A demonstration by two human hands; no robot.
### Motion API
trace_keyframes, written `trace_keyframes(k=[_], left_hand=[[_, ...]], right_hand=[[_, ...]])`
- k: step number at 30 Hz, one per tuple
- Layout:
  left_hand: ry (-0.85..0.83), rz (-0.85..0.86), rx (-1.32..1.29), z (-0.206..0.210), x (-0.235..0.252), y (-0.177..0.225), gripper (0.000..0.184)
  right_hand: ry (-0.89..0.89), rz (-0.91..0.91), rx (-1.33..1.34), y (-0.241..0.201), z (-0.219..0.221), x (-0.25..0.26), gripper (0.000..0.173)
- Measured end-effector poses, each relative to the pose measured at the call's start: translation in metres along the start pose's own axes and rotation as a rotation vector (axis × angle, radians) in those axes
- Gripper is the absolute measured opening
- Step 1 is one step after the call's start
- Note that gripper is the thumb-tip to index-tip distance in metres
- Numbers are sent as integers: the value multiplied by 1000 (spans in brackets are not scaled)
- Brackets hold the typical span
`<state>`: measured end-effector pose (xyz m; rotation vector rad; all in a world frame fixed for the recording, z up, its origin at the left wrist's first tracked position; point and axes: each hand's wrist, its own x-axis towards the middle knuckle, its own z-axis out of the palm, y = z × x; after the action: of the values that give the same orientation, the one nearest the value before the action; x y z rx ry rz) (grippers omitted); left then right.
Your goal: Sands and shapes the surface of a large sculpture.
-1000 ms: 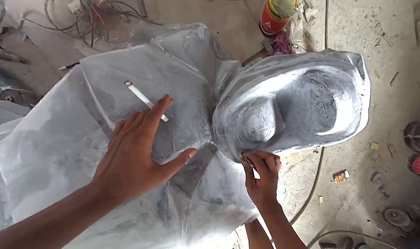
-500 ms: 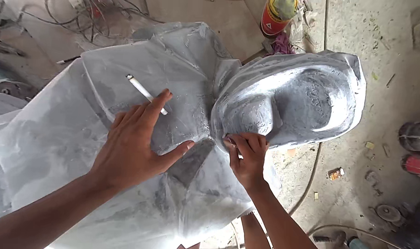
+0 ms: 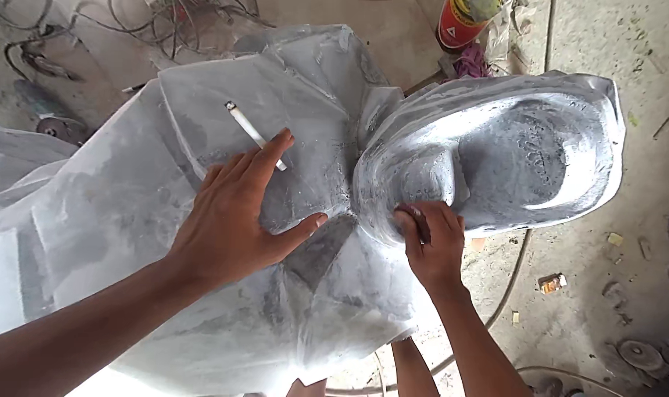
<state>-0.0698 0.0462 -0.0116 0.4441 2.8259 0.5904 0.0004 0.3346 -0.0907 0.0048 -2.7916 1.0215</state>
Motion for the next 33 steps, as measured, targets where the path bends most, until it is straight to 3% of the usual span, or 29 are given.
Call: trace_keyframes(k=[3,7,12,17,21,33], left_hand=[[5,3,2,0,2,0,106],[8,-5,8,0,2,2,107],[-11,-19,-16,0,2,1,105],[10,-12,-13,-2,4,0,107],[22,-13,-13,1,4,-2,108],[17,-9,-39,-1,2,2,109]], right_hand=[[-55,-22,-65,-5,-4,28,32],[-182,-40,-72,2,-13,24,35],[-121,-136,-74,-4,2,50,31],[-117,-179,-82,14,-2,30,30],[-90,-226,-84,10,6,51,29],[-113,-229,-136,18,-5,25,30]])
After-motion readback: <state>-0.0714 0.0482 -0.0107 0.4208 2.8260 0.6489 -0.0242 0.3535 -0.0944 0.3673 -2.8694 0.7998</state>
